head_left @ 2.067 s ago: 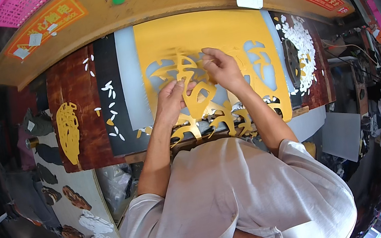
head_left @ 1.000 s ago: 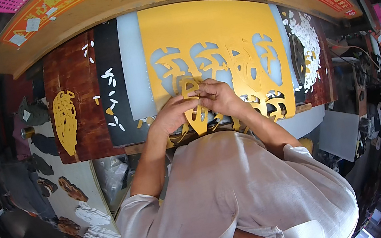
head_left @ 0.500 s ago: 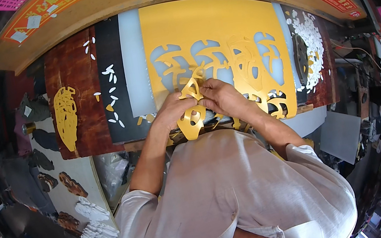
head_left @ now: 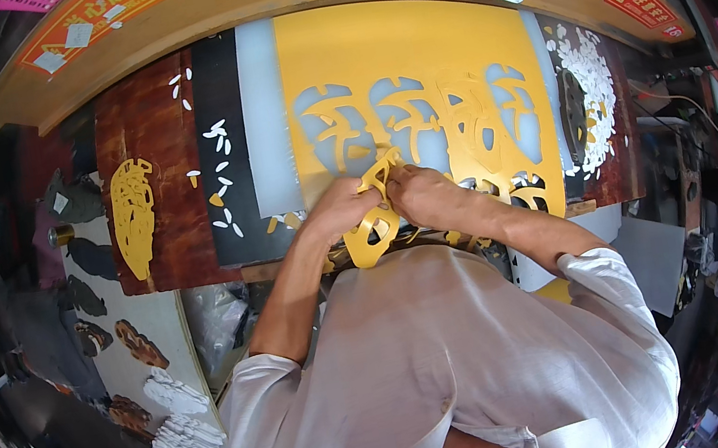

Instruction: The person removes cutout shapes from a yellow sheet on a workbench, then sweeps debris into a black bag. The person handles the yellow sheet and debris by hand, moving the sheet aside and collecting the cutouts into a bag.

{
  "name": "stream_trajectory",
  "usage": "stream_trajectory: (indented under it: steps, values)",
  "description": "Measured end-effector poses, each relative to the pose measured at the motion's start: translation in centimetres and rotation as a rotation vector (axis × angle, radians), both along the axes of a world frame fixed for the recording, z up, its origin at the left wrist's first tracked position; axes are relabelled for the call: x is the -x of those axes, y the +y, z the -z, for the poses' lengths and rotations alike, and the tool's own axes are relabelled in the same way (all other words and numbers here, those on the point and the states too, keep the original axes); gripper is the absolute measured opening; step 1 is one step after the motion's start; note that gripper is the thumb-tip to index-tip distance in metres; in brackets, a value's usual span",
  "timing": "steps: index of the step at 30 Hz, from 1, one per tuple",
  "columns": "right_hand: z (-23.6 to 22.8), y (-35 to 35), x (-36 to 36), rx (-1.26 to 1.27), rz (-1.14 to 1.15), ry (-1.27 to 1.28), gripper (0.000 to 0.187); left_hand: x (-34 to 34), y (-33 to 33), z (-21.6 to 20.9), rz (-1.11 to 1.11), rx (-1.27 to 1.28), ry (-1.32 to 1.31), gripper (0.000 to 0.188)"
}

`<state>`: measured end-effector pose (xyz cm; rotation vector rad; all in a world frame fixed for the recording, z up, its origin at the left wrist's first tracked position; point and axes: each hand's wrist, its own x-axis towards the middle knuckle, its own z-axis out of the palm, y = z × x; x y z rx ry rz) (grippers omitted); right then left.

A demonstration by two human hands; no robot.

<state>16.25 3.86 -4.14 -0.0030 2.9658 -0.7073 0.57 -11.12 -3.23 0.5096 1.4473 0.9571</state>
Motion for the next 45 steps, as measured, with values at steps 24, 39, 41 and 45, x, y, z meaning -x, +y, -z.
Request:
stream_trajectory:
  steps: [24,39,41,45]
  values:
    - [6.5,9.5,-5.3,0.547,0.876,0.040,0.019,34.9,-28.1,0.9,-0.432,0.439,0.919,0.103]
    - [4.9,8.7,-9.0,0.495,0.936,0.200,0.023,27.2,-27.0,1.0,-0.218,0.402,1.508,0.094]
    - [4.1,10.4,-11.4,0.423,1.097,0.305,0.024,24.2,-24.5,0.5,-0.176,0.696,1.784,0.089]
    - [2.5,13.6,-15.7,0.657,1.311,0.082,0.023,13.8,-13.4,-2.0,-0.435,-0.108,1.392,0.052]
